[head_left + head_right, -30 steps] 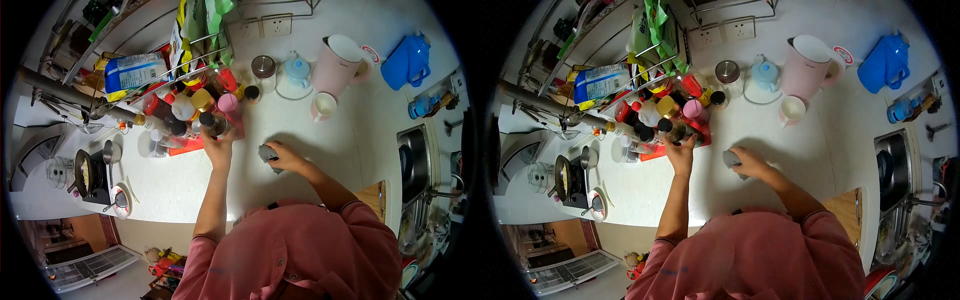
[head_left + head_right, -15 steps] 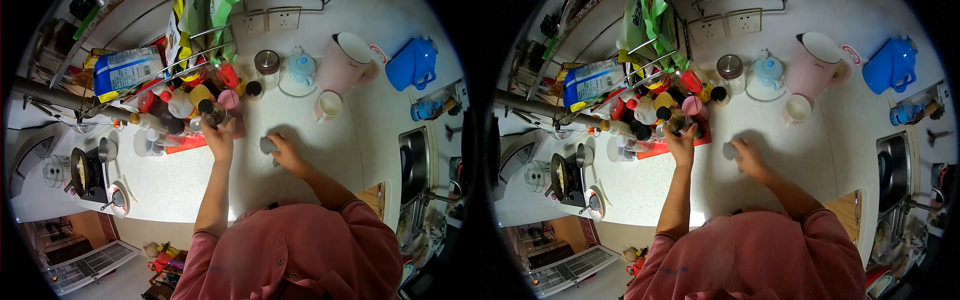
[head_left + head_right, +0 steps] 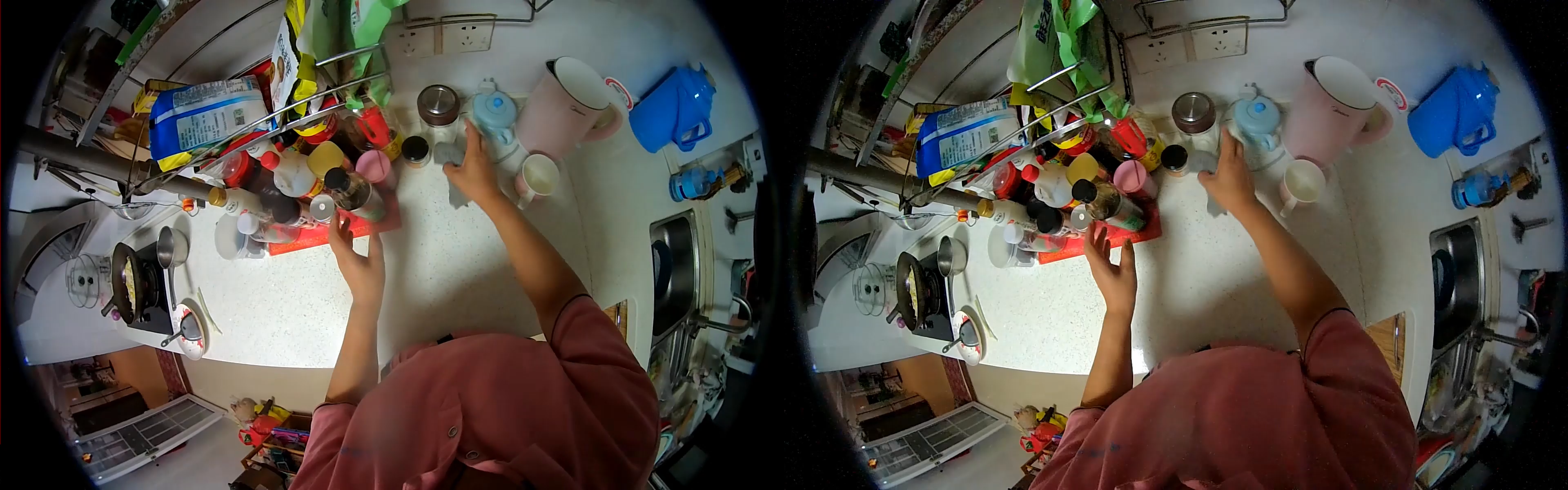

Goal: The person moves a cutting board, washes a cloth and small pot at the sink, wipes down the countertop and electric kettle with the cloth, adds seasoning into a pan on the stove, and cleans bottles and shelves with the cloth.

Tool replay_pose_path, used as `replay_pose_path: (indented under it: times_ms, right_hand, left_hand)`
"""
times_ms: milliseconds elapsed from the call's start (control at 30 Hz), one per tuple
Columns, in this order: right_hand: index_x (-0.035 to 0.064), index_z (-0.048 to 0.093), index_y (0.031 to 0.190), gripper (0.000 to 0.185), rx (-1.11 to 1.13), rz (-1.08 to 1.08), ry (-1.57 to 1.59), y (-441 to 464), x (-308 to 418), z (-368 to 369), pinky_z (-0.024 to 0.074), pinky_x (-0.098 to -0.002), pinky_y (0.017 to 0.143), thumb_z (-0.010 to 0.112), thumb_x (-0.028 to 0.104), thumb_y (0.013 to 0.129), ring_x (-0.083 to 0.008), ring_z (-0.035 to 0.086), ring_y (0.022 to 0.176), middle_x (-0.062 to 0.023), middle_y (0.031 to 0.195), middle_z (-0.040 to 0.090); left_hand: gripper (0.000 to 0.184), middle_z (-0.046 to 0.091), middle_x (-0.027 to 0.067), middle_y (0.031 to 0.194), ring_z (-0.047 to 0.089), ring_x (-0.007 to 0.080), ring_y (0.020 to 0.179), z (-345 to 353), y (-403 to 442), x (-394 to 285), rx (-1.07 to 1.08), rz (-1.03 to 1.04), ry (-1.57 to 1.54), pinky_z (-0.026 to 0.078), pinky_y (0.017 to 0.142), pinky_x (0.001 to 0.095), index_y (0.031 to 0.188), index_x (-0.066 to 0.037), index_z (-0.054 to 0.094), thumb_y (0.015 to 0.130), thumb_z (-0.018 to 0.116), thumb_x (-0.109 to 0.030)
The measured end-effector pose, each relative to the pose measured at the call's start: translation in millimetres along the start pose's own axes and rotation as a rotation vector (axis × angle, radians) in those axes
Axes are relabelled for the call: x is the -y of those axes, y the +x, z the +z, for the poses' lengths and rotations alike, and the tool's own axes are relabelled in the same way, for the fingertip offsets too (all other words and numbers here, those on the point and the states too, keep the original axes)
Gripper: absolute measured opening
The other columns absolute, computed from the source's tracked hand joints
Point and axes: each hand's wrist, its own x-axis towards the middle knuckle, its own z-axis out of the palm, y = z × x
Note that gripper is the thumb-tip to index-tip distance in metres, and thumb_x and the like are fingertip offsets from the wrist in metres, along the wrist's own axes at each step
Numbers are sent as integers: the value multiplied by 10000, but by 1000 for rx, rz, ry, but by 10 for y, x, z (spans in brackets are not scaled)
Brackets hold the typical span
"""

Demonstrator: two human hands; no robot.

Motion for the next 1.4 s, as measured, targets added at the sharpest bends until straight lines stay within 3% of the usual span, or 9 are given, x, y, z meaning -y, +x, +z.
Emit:
replay_pose_path:
  times_ms: [133,733,833,933,1033,1167,1200,1300,1400]
  right_hand:
    - [-27,126,1528,997,375,199,41,223,-296,181,484,-438,949,692,212,743,-425,601,1113,-314,1304,541]
    - [135,103,1569,958,474,270,179,276,-472,531,420,-410,1040,687,185,811,-393,504,1276,-255,1435,463]
    - [85,479,1408,638,537,154,5,-111,-337,301,468,-409,967,684,254,827,-380,606,1128,-236,1219,625]
    - [47,723,991,308,792,277,6,-180,-5,-34,512,-419,838,679,308,834,-363,664,905,-205,922,693]
    - [61,727,716,275,372,-15,-123,-215,-85,35,513,-440,722,677,305,832,-359,653,755,-171,700,656]
    - [69,695,900,239,297,21,23,-141,-30,332,512,-452,686,702,293,814,-356,656,789,-139,897,693]
    - [58,615,1082,376,318,4,-22,-85,23,372,517,-469,699,708,311,820,-359,663,823,-161,988,689]
    - [53,528,1188,491,380,188,-115,14,203,506,521,-481,718,738,277,806,-371,670,857,-189,974,688]
    - [49,457,1257,590,260,118,17,3,4,761,525,-489,722,767,224,786,-391,672,867,-207,955,687]
  left_hand:
    - [655,413,138,1479,502,290,1277,-26,-154,43,29,-28,28,414,1054,412,1461,-48,328,889,644,3]
    - [554,478,176,1408,604,295,1155,-44,-235,152,87,-63,23,503,950,383,1401,-6,403,888,610,5]
    - [546,498,165,1393,612,279,1144,-24,-235,216,95,-56,24,513,928,364,1413,-10,394,906,599,0]
    - [555,499,156,1398,621,267,1132,-6,-217,251,117,-44,41,523,906,350,1432,-10,372,923,593,-6]
    - [592,496,186,1392,625,305,1117,24,-171,170,107,-104,21,511,933,390,1436,2,362,896,603,-17]
    - [653,473,203,1413,619,307,1129,76,-60,163,91,-127,20,513,931,392,1467,0,308,895,619,-51]
    - [659,471,203,1415,616,308,1134,78,-37,177,97,-126,37,514,930,393,1469,1,303,894,621,-49]
    - [665,468,199,1420,609,310,1146,64,-17,185,115,-142,49,518,928,395,1471,0,300,894,626,-50]
    - [645,469,190,1424,605,312,1154,37,-50,238,110,-118,11,524,928,393,1466,-6,316,898,620,-32]
